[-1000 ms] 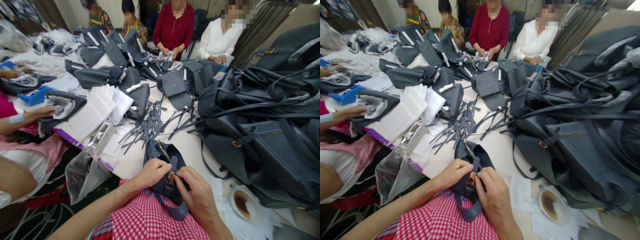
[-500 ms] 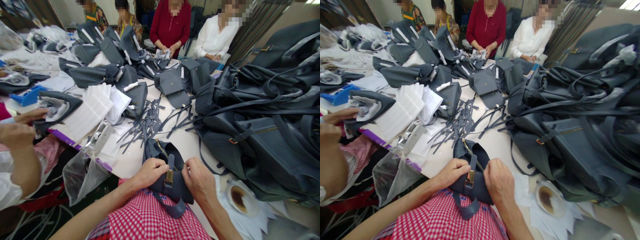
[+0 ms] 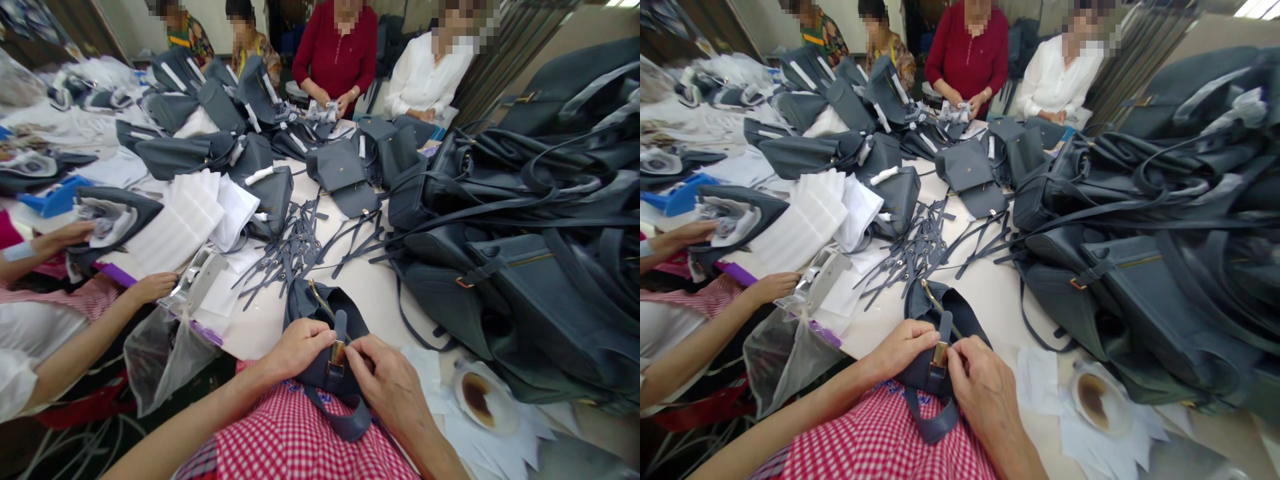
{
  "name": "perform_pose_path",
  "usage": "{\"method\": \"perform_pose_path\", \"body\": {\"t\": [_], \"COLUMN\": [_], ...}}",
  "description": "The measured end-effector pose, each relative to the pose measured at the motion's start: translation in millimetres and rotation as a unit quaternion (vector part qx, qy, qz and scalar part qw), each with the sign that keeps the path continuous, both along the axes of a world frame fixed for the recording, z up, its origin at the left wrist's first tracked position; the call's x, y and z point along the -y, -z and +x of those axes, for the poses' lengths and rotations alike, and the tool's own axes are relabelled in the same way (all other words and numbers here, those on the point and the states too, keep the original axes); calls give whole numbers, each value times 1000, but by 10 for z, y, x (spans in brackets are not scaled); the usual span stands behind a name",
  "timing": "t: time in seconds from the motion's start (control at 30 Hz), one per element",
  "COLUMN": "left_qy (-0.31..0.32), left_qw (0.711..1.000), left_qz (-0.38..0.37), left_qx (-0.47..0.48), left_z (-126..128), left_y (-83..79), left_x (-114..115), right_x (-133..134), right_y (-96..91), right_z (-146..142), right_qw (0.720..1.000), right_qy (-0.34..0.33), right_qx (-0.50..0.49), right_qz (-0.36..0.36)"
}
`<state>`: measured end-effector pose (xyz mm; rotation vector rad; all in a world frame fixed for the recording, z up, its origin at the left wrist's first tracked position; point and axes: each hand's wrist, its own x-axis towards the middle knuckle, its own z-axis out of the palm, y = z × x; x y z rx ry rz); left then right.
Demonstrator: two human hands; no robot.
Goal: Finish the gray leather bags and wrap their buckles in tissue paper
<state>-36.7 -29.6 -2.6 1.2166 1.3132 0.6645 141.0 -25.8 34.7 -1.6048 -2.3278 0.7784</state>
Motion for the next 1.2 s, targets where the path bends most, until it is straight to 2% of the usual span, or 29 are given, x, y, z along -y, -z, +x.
{"method": "perform_pose_path", "body": {"t": [0.23,0.53,0.63,0.77,0.9,0.93,1.0,1.03,1.1,1.13,1.2], "left_qy": [17,10,13,19,17,15,13,13,12,11,1], "left_qw": [998,999,998,999,1000,1000,999,999,999,999,999], "left_qz": [43,38,40,30,4,-3,-15,-19,-21,-16,10], "left_qx": [-50,-32,-36,-15,19,27,38,42,45,45,38], "left_z": [5,23,47,28,-10,-15,-15,-9,15,32,59], "left_y": [-45,-13,0,11,31,34,33,27,-5,-35,-128], "left_x": [16,18,1,-10,-5,-5,-13,-26,-77,-120,-240], "right_x": [-44,-65,-127,-269,-375,-386,-389,-382,-364,-358,-369], "right_y": [33,188,238,228,211,218,235,240,234,224,194], "right_z": [-77,-132,-29,355,807,876,927,909,803,730,584], "right_qw": [985,978,972,969,955,961,985,994,993,981,938], "right_qy": [-47,-50,-46,1,79,81,57,38,9,-6,-25], "right_qx": [122,80,104,146,228,207,90,17,-113,-159,-222], "right_qz": [113,184,206,202,171,165,138,102,-26,-109,-264]}}
